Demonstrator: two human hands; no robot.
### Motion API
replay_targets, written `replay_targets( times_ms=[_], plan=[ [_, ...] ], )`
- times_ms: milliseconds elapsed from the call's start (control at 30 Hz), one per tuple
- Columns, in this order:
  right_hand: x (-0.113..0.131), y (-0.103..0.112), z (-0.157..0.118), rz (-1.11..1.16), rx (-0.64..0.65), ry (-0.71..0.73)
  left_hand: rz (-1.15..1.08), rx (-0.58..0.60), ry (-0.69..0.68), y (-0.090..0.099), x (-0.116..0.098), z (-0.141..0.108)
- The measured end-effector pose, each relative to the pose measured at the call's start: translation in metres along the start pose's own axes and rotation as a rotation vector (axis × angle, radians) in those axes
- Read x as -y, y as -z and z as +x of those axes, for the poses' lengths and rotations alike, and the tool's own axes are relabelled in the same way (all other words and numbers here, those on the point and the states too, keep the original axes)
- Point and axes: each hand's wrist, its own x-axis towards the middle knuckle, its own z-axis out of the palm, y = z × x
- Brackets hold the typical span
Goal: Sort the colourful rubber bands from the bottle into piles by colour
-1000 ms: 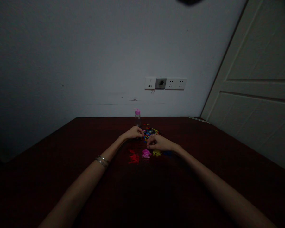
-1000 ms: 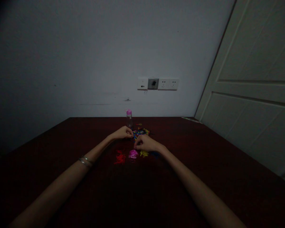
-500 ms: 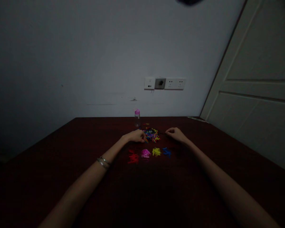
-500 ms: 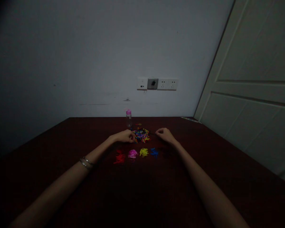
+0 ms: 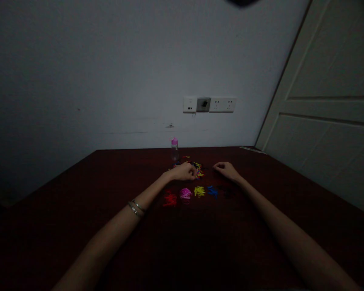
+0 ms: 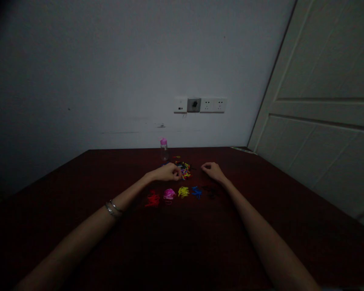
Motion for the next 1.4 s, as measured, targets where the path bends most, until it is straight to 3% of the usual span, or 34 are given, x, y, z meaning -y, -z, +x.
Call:
replay_targets(
  times_ms=[200,400,600,733,833,933,1100,1400],
  plan=[
    [-0.003,-0.001,-0.001,-0.01,-0.018,0.007,-0.02,0.021,-0.13,-0.025,-0.031,0.021],
    [0.001,0.0,-0.004,-0.034,-0.021,0.042,0.004,0.046,-0.159,-0.034,-0.032,0.026],
    [0.005,-0.001,-0.004,-0.06,-0.023,0.058,-0.157,-0.156,-0.04,-0.005,0.005,0.018],
    [0.006,-0.003,-0.002,-0.072,-0.077,0.115,-0.292,-0.44,0.15,0.014,0.052,0.005],
    [0.008,-0.005,-0.001,-0.129,-0.077,0.17,-0.401,-0.627,0.329,0.016,0.088,-0.006],
    [0.011,-0.007,-0.001,-0.19,-0.064,0.179,-0.53,-0.737,0.482,0.01,0.114,-0.014],
    [0.014,-0.012,0.002,-0.218,-0.033,0.22,-0.625,-0.76,0.553,-0.001,0.132,-0.021],
    [0.015,-0.012,0.009,-0.319,0.053,0.287,-0.484,-0.74,0.521,-0.004,0.13,-0.021]
  ],
)
